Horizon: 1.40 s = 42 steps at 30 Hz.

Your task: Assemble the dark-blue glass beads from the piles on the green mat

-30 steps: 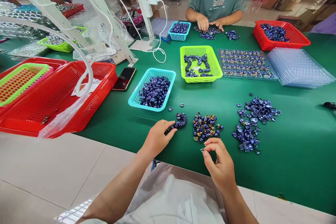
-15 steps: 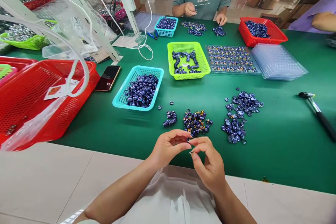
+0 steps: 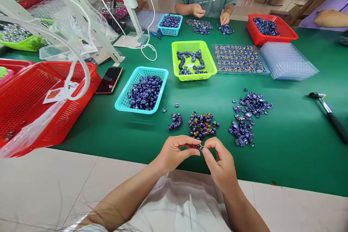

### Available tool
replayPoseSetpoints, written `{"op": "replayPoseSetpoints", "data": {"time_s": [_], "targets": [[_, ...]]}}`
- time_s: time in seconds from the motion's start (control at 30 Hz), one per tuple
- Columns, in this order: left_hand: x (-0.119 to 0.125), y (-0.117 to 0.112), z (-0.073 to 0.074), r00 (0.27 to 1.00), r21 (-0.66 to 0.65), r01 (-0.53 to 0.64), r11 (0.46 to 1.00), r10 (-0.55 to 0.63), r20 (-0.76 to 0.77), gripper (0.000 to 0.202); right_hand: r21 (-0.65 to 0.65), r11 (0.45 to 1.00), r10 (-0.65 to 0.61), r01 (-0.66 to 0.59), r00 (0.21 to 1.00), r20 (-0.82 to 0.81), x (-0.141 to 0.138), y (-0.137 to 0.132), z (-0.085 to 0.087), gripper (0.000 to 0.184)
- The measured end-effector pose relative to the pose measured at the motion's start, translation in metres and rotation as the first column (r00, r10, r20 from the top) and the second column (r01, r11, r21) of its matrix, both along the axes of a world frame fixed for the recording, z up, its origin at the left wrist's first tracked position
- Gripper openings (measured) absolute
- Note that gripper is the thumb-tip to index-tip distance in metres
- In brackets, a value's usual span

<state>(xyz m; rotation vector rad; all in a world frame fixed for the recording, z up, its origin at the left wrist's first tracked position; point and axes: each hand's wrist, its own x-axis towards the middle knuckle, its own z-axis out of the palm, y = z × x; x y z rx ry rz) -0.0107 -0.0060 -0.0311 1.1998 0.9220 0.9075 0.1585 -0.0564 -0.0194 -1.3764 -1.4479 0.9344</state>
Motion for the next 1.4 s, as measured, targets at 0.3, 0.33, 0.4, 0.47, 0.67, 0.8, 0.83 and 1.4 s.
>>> {"op": "replayPoseSetpoints", "data": {"time_s": [0.3, 0.33, 0.4, 0.47, 0.67, 0.8, 0.83, 1.4], "targets": [[-0.007, 0.008, 0.006, 0.985, 0.306, 0.160, 0.938, -0.131, -0.115, 0.021, -0.204, 0.976, 0.045, -0.071, 0.991, -0.130, 0.000, 0.004, -0.006, 0.012], [-0.007, 0.008, 0.007, 0.982, 0.296, 0.172, 0.940, -0.142, -0.122, 0.023, -0.225, 0.971, 0.044, -0.075, 0.989, -0.143, 0.001, 0.004, -0.007, 0.010], [-0.008, 0.008, 0.008, 0.980, 0.246, 0.171, 0.954, -0.141, -0.138, 0.026, -0.253, 0.964, 0.038, -0.078, 0.986, -0.161, 0.001, 0.004, -0.008, 0.010], [-0.007, 0.007, 0.009, 0.979, 0.184, 0.154, 0.971, -0.124, -0.165, 0.025, -0.264, 0.962, 0.029, -0.071, 0.987, -0.157, 0.002, 0.004, -0.009, 0.011], [-0.006, 0.004, 0.008, 0.975, 0.189, 0.130, 0.973, -0.090, -0.205, 0.016, -0.289, 0.954, 0.025, -0.078, 0.983, -0.181, 0.001, 0.005, -0.009, 0.012], [-0.003, 0.001, 0.008, 0.982, 0.186, 0.100, 0.978, -0.067, -0.177, 0.018, -0.324, 0.943, 0.009, -0.077, 0.979, -0.205, 0.002, 0.008, -0.010, 0.014], [-0.003, -0.001, 0.009, 0.984, 0.153, 0.094, 0.984, -0.068, -0.165, 0.018, -0.323, 0.944, 0.004, -0.069, 0.980, -0.199, 0.002, 0.009, -0.011, 0.015], [0.006, 0.001, 0.013, 0.996, -0.366, -0.042, 0.930, 0.067, 0.054, 0.013, 0.000, 0.999, 0.036, -0.036, 0.995, -0.088, 0.012, -0.008, -0.030, 0.012]]}}
